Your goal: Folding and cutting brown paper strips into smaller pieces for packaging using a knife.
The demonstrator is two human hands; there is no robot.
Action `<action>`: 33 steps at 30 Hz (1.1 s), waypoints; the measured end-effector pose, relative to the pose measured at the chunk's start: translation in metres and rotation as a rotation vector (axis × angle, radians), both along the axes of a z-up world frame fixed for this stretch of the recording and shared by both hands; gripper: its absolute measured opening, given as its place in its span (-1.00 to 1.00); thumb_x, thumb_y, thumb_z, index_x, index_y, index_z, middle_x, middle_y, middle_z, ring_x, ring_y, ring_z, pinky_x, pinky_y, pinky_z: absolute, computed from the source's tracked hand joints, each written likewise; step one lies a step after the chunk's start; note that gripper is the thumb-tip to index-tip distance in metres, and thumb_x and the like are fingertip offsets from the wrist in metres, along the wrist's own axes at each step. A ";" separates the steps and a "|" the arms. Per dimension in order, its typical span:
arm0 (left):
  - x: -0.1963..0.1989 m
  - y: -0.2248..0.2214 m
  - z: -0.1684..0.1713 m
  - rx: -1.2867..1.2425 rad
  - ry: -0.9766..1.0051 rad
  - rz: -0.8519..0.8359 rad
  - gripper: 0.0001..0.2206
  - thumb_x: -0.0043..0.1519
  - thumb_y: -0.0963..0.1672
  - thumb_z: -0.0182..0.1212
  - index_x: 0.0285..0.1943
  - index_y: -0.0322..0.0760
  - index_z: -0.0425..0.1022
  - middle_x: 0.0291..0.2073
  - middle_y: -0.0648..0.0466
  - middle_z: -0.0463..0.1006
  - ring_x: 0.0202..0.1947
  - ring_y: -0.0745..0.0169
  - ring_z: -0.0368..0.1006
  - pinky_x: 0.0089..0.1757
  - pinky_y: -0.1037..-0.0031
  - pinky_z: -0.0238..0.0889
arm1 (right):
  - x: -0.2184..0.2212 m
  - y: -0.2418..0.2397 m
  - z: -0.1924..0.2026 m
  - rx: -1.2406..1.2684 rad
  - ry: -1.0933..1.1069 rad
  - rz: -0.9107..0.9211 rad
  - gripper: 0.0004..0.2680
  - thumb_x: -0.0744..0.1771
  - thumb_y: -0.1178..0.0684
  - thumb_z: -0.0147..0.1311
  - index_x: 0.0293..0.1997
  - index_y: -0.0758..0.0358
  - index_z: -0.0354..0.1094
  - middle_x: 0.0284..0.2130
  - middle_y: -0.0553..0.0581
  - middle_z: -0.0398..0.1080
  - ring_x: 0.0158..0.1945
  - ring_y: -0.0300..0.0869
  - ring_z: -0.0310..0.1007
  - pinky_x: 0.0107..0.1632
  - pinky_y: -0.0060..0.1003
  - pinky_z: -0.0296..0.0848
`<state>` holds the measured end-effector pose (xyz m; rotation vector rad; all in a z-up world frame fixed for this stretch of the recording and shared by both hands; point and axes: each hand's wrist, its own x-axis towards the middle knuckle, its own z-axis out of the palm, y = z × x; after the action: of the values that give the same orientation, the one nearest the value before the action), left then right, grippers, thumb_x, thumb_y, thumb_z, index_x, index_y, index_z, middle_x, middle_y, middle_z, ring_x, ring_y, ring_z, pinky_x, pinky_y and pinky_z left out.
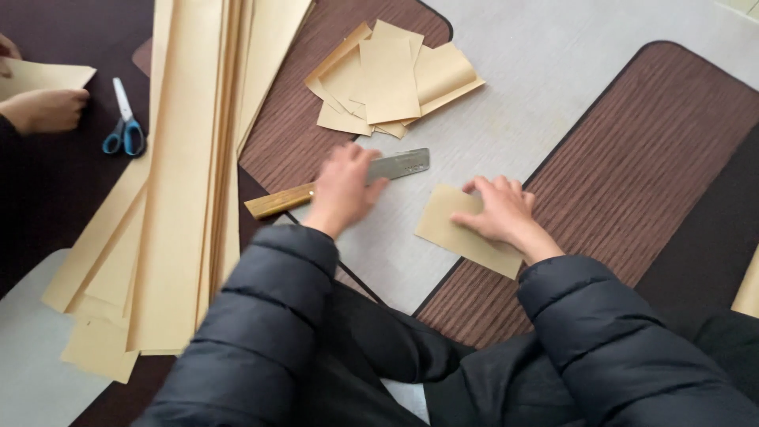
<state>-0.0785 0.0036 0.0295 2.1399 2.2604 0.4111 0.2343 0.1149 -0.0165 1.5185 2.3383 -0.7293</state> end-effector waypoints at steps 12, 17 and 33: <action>0.144 -0.040 -0.045 -0.299 0.025 0.011 -0.38 0.24 0.18 0.47 0.24 -0.31 0.56 0.15 -0.10 0.48 0.27 -0.12 0.41 0.06 0.07 0.44 | 0.028 -0.042 0.024 0.061 0.098 0.061 -0.45 0.34 -0.37 0.32 0.52 -0.20 0.32 0.27 0.14 0.43 0.45 0.23 0.40 0.36 0.29 0.52; 0.130 -0.028 -0.079 -0.329 -0.325 0.048 -0.71 0.29 -0.02 0.40 0.10 -0.13 0.52 0.01 0.01 0.55 0.19 -0.13 0.51 0.06 0.01 0.42 | 0.075 -0.048 0.076 0.192 0.238 0.196 -0.41 0.35 -0.35 0.31 0.58 -0.07 0.28 0.20 0.17 0.54 0.34 0.27 0.52 0.27 0.32 0.57; 0.135 -0.048 0.054 -0.171 -1.241 -0.050 -0.83 0.37 -0.02 0.45 -0.03 -0.09 0.81 -0.36 0.12 0.75 -0.23 0.40 0.58 -0.15 0.46 0.53 | 0.043 -0.072 0.133 -0.268 0.938 -0.346 -0.91 0.41 0.09 0.43 -0.08 0.27 0.72 -0.48 0.02 0.61 -0.39 -0.36 0.58 -0.30 -0.41 0.60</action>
<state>0.0564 -0.0442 0.0831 1.2040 1.4101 1.0851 0.2769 0.0432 0.1167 1.6871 2.3526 -2.1241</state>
